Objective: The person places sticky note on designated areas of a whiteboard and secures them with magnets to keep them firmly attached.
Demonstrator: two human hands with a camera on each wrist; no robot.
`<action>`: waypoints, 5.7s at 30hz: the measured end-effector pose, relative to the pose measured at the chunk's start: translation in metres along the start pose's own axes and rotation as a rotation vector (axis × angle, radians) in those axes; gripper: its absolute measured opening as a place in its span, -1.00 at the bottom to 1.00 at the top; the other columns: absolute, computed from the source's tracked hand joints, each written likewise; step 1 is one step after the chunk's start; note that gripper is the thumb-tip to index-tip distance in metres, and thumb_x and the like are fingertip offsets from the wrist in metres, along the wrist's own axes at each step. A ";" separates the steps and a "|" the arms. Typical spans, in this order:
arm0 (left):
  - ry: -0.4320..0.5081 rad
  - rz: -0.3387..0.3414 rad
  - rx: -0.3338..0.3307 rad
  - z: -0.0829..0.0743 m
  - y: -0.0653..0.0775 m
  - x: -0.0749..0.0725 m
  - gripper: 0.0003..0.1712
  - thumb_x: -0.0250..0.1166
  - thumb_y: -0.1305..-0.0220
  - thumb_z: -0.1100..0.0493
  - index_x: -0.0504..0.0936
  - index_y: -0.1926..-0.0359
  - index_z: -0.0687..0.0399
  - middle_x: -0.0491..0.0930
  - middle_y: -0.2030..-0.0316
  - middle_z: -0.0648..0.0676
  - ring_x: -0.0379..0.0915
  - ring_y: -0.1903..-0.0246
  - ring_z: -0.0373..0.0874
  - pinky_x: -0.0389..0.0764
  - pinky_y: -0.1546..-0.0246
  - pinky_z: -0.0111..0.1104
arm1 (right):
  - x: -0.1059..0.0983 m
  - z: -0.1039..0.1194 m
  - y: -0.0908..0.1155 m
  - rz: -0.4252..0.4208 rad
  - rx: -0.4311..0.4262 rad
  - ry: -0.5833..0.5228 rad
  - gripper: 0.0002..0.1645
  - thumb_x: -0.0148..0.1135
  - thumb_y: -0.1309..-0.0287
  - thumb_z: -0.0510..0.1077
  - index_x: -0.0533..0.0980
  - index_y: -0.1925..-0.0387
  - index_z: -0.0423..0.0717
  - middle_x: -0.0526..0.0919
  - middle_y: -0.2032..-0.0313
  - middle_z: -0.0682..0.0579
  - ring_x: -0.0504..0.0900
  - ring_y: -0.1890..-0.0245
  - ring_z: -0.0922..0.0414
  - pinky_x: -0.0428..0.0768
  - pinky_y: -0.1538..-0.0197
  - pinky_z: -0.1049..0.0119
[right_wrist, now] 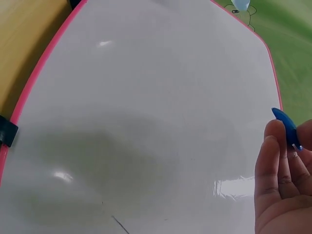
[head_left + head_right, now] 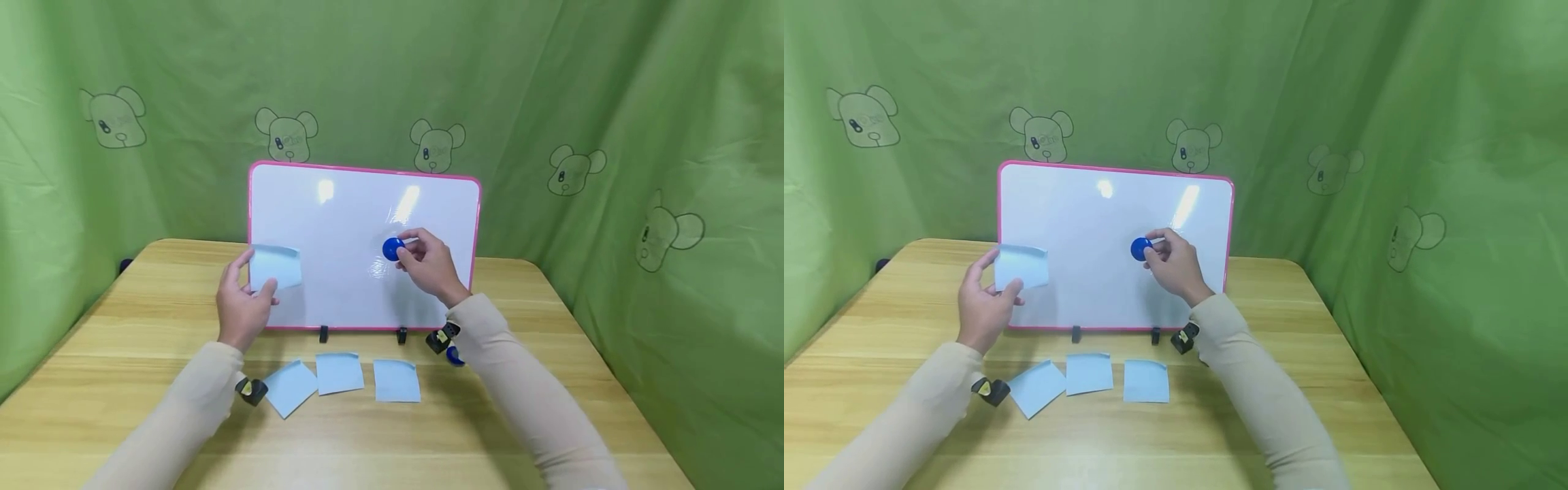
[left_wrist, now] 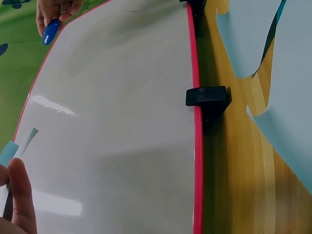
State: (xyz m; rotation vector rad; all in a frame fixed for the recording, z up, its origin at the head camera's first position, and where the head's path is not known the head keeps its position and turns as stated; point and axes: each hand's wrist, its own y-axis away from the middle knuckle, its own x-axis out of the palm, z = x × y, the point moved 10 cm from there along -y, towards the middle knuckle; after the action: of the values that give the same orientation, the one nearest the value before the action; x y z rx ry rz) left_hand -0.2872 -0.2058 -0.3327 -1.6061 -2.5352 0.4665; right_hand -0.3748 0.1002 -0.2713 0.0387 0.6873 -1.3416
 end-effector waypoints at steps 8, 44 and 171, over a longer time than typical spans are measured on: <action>0.001 -0.010 0.007 0.002 -0.011 0.003 -0.25 0.24 -0.24 0.33 0.25 -0.42 -0.07 0.22 -0.32 0.02 0.54 0.56 -0.14 0.69 0.40 -0.14 | 0.006 0.009 -0.006 -0.016 -0.069 0.026 -0.69 0.12 -0.32 -0.19 0.46 -0.06 -0.16 0.68 0.27 -0.07 0.66 0.33 0.07 0.63 0.25 0.24; 0.046 -0.032 0.071 -0.006 -0.058 0.018 -0.25 0.22 -0.17 0.42 0.27 -0.39 0.04 0.24 -0.30 0.04 0.50 0.17 0.11 0.67 0.51 -0.37 | 0.045 0.033 -0.048 -0.037 -0.147 -0.029 -0.77 0.12 -0.28 -0.24 0.49 0.05 -0.19 0.68 0.30 -0.12 0.64 0.31 -0.04 0.55 0.31 0.32; -0.244 -0.026 0.157 -0.033 -0.102 0.033 -0.19 0.25 -0.05 0.44 0.28 -0.38 0.13 0.21 -0.35 0.18 0.15 -0.30 0.09 0.20 -0.32 -0.10 | 0.119 0.101 -0.124 -0.162 -0.007 0.280 -0.80 0.24 -0.27 -0.09 0.59 0.08 0.02 0.69 0.15 0.14 0.59 0.08 0.18 0.50 -0.02 0.33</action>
State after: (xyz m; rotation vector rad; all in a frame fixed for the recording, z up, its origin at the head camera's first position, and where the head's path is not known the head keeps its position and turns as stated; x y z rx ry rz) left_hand -0.3814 -0.2096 -0.2721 -1.5417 -2.6051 0.8851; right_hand -0.4347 -0.0772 -0.2035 0.1702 0.9470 -1.5053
